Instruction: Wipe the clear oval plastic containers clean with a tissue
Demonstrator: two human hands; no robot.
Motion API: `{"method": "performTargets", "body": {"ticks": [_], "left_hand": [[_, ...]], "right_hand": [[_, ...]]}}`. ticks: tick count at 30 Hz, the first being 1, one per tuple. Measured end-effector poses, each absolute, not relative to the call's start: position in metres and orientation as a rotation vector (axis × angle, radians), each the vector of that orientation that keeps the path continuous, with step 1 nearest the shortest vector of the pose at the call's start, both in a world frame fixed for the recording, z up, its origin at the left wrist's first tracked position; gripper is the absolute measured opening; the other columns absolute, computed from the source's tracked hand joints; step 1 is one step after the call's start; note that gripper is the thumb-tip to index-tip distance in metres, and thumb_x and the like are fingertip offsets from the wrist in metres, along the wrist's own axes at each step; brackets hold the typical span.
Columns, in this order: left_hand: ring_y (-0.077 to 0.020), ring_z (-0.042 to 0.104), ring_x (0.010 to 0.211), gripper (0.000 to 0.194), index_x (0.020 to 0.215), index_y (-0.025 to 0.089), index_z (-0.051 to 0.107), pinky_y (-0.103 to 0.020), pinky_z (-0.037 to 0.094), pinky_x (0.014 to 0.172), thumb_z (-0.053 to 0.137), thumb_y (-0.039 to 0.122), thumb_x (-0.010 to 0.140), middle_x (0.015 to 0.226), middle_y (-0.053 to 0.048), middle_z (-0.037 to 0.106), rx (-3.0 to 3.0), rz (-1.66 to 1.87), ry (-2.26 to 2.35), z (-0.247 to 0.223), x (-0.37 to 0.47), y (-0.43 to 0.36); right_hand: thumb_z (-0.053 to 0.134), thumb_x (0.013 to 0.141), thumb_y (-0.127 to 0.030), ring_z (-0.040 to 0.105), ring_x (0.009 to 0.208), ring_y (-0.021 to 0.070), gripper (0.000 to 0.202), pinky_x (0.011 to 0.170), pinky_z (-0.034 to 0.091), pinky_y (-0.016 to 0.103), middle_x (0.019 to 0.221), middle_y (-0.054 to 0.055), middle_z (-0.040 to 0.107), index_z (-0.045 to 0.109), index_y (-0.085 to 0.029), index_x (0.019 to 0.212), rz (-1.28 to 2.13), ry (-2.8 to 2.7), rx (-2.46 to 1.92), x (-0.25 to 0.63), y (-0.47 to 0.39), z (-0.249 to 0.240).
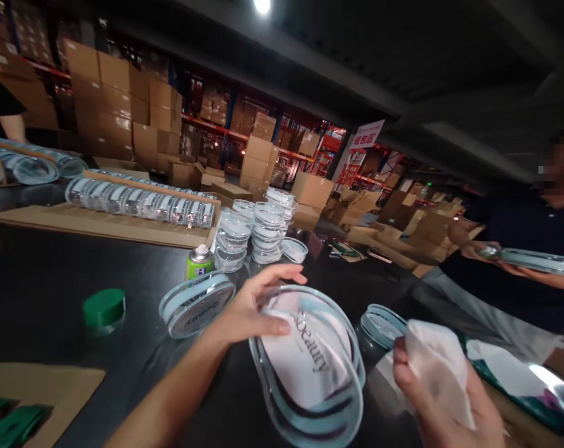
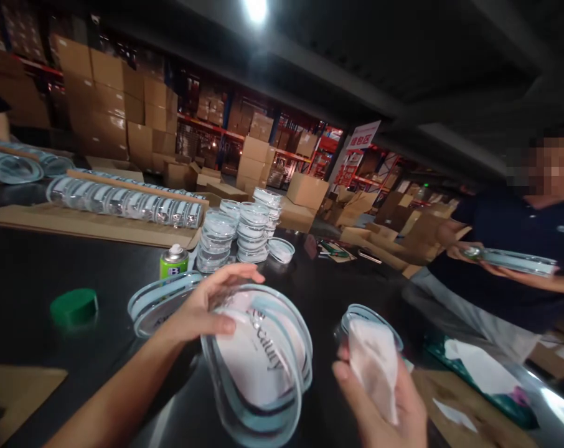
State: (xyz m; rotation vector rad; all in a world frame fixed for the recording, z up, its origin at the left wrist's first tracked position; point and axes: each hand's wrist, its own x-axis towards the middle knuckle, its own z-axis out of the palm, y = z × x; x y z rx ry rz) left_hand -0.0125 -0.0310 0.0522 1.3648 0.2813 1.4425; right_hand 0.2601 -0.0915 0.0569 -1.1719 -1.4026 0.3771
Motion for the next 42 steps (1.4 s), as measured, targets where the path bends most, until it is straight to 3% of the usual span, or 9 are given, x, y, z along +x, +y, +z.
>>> {"method": "performTargets", "body": {"ticks": [3, 7, 10, 13, 17, 23, 28, 34, 42], "left_hand": [[-0.0311, 0.056, 0.117, 0.089, 0.135, 0.029, 0.055, -0.038, 0.040, 0.102, 0.087, 0.012, 0.054, 0.139, -0.010, 0.052, 1.538, 1.340, 0.298, 0.053, -0.013, -0.041], [-0.0264, 0.061, 0.103, 0.109, 0.146, 0.042, 0.034, -0.039, 0.047, 0.094, 0.086, 0.009, 0.055, 0.153, -0.009, 0.033, 1.575, 1.229, 0.249, 0.051, -0.008, -0.049], [-0.0276, 0.062, 0.103, 0.111, 0.147, 0.044, 0.030, -0.039, 0.049, 0.089, 0.086, 0.010, 0.057, 0.150, -0.010, 0.036, 1.555, 1.191, 0.199, 0.050, -0.005, -0.049], [-0.0277, 0.063, 0.103, 0.099, 0.143, 0.034, 0.043, -0.034, 0.048, 0.087, 0.086, 0.012, 0.057, 0.129, -0.011, 0.058, 1.512, 1.228, 0.219, 0.051, -0.006, -0.045], [-0.0251, 0.066, 0.093, 0.046, 0.106, 0.014, 0.074, -0.028, 0.051, 0.082, 0.084, 0.019, 0.061, 0.104, -0.012, 0.072, 1.038, 1.432, 0.302, 0.052, -0.006, -0.032], [-0.0166, 0.069, 0.071, 0.021, 0.098, 0.013, 0.072, -0.023, 0.054, 0.068, 0.066, 0.021, 0.079, 0.081, -0.005, 0.075, 0.507, 1.560, 0.360, 0.050, -0.004, -0.010], [-0.0195, 0.071, 0.066, 0.027, 0.109, 0.011, 0.066, -0.031, 0.057, 0.068, 0.046, 0.019, 0.094, 0.079, -0.007, 0.075, 0.360, 1.555, 0.402, 0.053, 0.002, -0.009], [-0.0193, 0.072, 0.070, 0.029, 0.121, 0.019, 0.060, -0.031, 0.058, 0.068, 0.049, 0.025, 0.095, 0.088, -0.005, 0.075, 0.274, 1.619, 0.423, 0.047, 0.023, -0.025], [-0.0210, 0.072, 0.081, 0.031, 0.124, 0.023, 0.056, -0.030, 0.058, 0.066, 0.050, 0.032, 0.095, 0.107, -0.008, 0.072, 0.290, 1.702, 0.458, 0.050, 0.038, -0.051]], "right_hand": [[0.077, 0.071, -0.041, 0.065, 0.072, 0.0191, 0.028, 0.068, 0.053, 0.026, 0.082, 0.003, 0.069, 0.067, -0.025, 0.093, 0.118, -1.523, -1.167, 0.242, -0.095, 0.058], [0.070, 0.080, -0.031, 0.068, 0.069, 0.0176, 0.012, 0.065, 0.054, 0.023, 0.082, 0.002, 0.072, 0.069, -0.026, 0.092, -0.036, -1.846, -0.911, 0.223, -0.092, 0.067], [0.069, 0.080, -0.022, 0.070, 0.072, 0.0157, 0.021, 0.065, 0.054, 0.019, 0.087, 0.001, 0.074, 0.067, -0.027, 0.100, -0.106, -2.057, -0.765, 0.221, -0.085, 0.073], [0.067, 0.082, -0.023, 0.070, 0.073, 0.0157, 0.017, 0.067, 0.055, 0.020, 0.085, -0.001, 0.073, 0.066, -0.028, 0.099, -0.057, -1.995, -0.821, 0.222, -0.085, 0.071], [0.070, 0.082, -0.032, 0.064, 0.075, 0.0193, 0.014, 0.075, 0.053, 0.030, 0.084, 0.002, 0.068, 0.063, -0.027, 0.092, 0.004, -1.574, -1.059, 0.218, -0.096, 0.061], [0.069, 0.083, -0.026, 0.064, 0.077, 0.0170, 0.022, 0.078, 0.051, 0.029, 0.085, 0.002, 0.067, 0.058, -0.025, 0.102, 0.045, -1.415, -0.969, 0.191, -0.098, 0.039], [0.071, 0.080, -0.022, 0.069, 0.070, 0.0183, 0.026, 0.067, 0.056, 0.026, 0.078, 0.004, 0.070, 0.058, -0.018, 0.102, -0.288, -1.514, -0.839, 0.177, -0.079, 0.030], [0.071, 0.080, -0.043, 0.066, 0.057, 0.0206, 0.034, 0.055, 0.055, 0.028, 0.070, 0.009, 0.066, 0.057, -0.013, 0.093, -0.588, -1.389, -0.832, 0.158, -0.055, 0.022], [0.061, 0.087, -0.047, 0.070, 0.061, 0.0233, 0.036, 0.054, 0.056, 0.027, 0.071, 0.013, 0.070, 0.059, -0.012, 0.091, -0.541, -1.361, -0.909, 0.143, -0.040, 0.014]]}}
